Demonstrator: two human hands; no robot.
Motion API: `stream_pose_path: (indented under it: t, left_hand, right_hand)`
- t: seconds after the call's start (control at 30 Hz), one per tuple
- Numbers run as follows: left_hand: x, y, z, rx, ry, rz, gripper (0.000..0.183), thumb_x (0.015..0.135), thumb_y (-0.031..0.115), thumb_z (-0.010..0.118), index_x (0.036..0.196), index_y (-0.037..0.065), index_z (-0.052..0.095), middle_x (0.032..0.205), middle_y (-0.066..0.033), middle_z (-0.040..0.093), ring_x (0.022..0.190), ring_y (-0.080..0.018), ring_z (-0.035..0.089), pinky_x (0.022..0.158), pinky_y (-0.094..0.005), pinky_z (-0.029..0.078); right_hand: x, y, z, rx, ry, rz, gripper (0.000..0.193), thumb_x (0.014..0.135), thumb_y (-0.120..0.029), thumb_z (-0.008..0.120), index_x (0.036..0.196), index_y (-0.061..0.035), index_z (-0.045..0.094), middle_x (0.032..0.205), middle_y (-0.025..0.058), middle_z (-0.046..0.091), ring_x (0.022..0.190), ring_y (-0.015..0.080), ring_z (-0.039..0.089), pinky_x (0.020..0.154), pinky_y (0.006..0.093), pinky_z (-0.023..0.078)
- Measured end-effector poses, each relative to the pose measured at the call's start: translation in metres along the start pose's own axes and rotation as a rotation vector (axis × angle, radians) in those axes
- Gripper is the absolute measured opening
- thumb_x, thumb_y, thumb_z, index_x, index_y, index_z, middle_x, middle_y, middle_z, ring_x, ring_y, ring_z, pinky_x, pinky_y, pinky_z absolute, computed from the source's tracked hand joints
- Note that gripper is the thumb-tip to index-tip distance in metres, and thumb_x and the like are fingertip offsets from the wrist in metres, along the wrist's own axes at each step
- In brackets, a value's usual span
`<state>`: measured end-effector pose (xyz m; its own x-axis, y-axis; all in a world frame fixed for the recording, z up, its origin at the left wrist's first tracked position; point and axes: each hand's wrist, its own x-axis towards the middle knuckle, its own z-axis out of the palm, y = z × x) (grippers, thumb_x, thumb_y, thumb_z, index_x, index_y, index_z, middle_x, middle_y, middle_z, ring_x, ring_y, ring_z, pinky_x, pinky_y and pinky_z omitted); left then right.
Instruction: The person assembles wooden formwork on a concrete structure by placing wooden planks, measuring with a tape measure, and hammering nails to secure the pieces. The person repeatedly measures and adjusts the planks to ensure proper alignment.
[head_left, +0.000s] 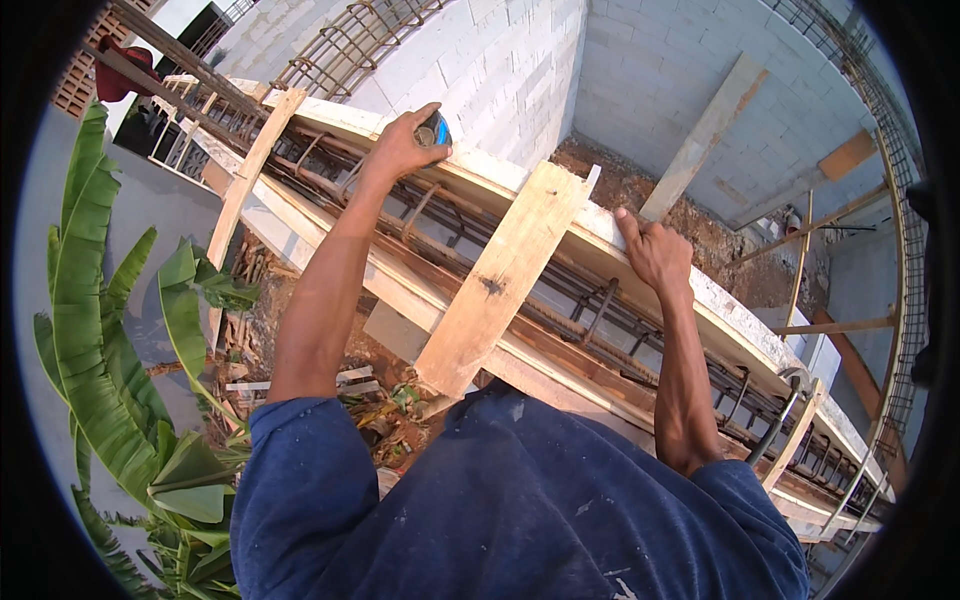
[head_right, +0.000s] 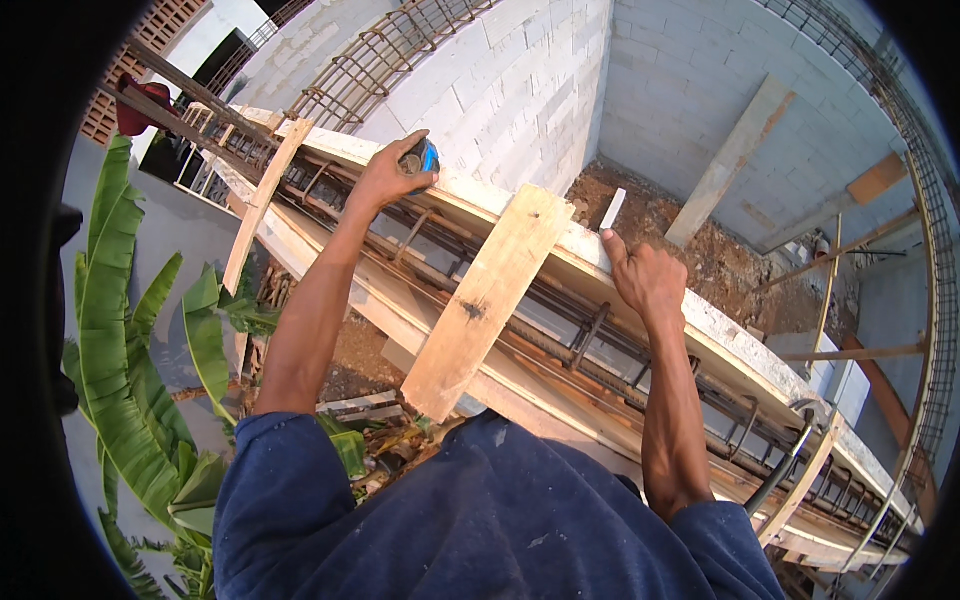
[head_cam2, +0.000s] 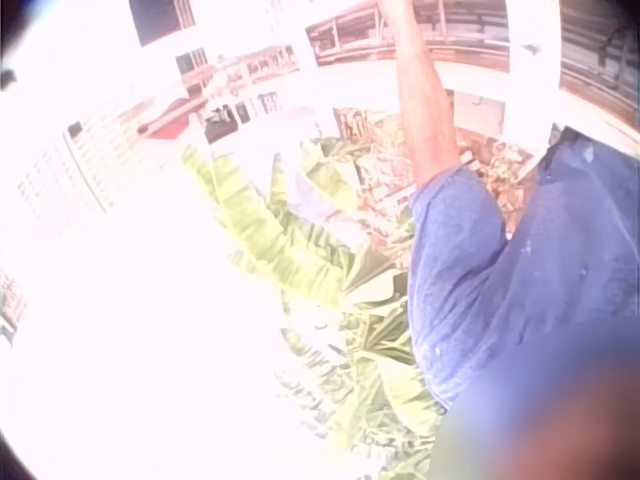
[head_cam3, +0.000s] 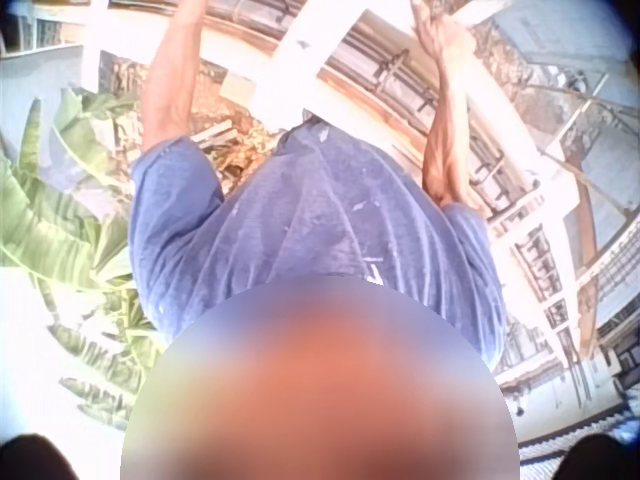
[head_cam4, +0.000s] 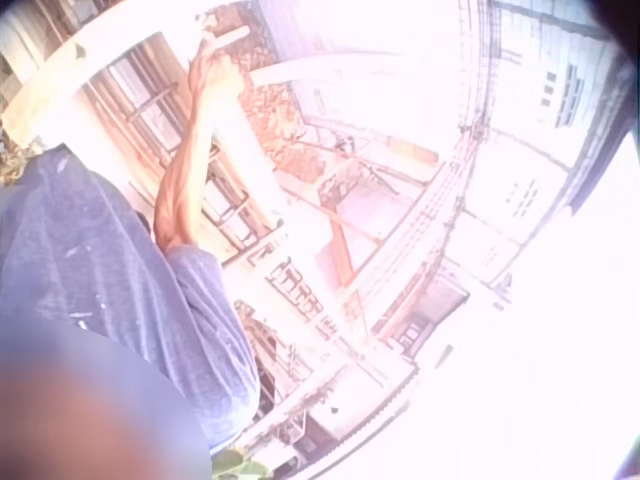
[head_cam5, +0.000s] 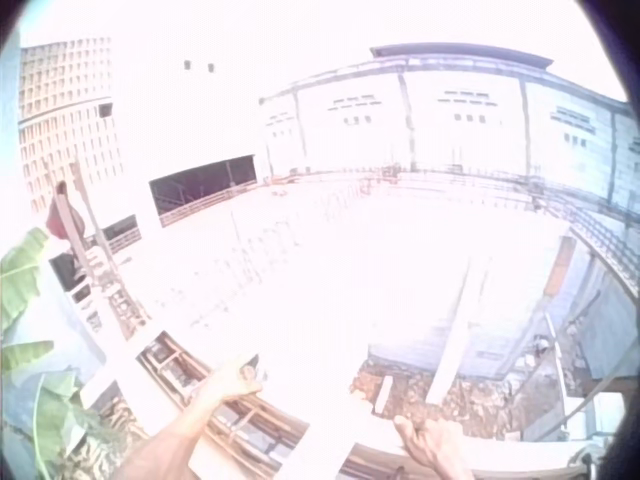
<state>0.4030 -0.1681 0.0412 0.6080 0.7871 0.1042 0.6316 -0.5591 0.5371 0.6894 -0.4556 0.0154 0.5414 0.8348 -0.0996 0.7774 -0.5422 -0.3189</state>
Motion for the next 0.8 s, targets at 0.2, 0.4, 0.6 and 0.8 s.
stream_pose_path:
  t: [0.2, 0.4, 0.6, 0.8]
  left_hand:
    - [-0.016, 0.001, -0.002, 0.057, 0.041, 0.009, 0.097, 0.062, 0.033, 0.086, 0.146, 0.010, 0.044, 0.129, -0.0269, 0.057, 0.124, -0.0383, 0.054, 0.104, -0.0417, 0.043]
    - [-0.068, 0.002, -0.019, 0.018, 0.106, 0.024, 0.095, 0.063, 0.034, 0.088, 0.141, 0.001, 0.047, 0.131, -0.0269, 0.058, 0.124, -0.0355, 0.056, 0.106, -0.0419, 0.042]
    - [-0.147, 0.011, -0.046, 0.103, 0.090, -0.154, 0.088, 0.062, 0.040, 0.085, 0.133, 0.000, 0.053, 0.123, -0.0200, 0.056, 0.117, -0.0362, 0.055, 0.099, -0.0461, 0.046]
    - [-0.209, 0.007, -0.012, 0.101, 0.108, -0.271, 0.093, 0.063, 0.042, 0.085, 0.139, 0.003, 0.049, 0.113, -0.0210, 0.055, 0.111, -0.0383, 0.055, 0.092, -0.0486, 0.046]
  right_hand:
    - [0.002, -0.002, -0.003, 0.003, -0.074, -0.003, 0.084, 0.096, -0.069, 0.028, 0.086, -0.0004, 0.075, 0.073, 0.0274, 0.067, 0.079, 0.0433, 0.068, 0.076, 0.0494, 0.051]
    - [0.000, -0.003, -0.003, -0.011, -0.020, 0.026, 0.086, 0.095, -0.071, 0.028, 0.084, 0.0004, 0.074, 0.075, 0.0278, 0.067, 0.081, 0.0443, 0.067, 0.077, 0.0497, 0.051]
    - [0.000, -0.006, -0.004, -0.026, -0.056, 0.039, 0.077, 0.096, -0.068, 0.030, 0.097, -0.0059, 0.076, 0.084, 0.0269, 0.069, 0.088, 0.0433, 0.068, 0.083, 0.0492, 0.051]
    - [0.000, -0.008, -0.005, -0.038, -0.045, 0.053, 0.078, 0.095, -0.069, 0.031, 0.096, -0.0051, 0.076, 0.086, 0.0288, 0.069, 0.090, 0.0436, 0.067, 0.084, 0.0479, 0.051]
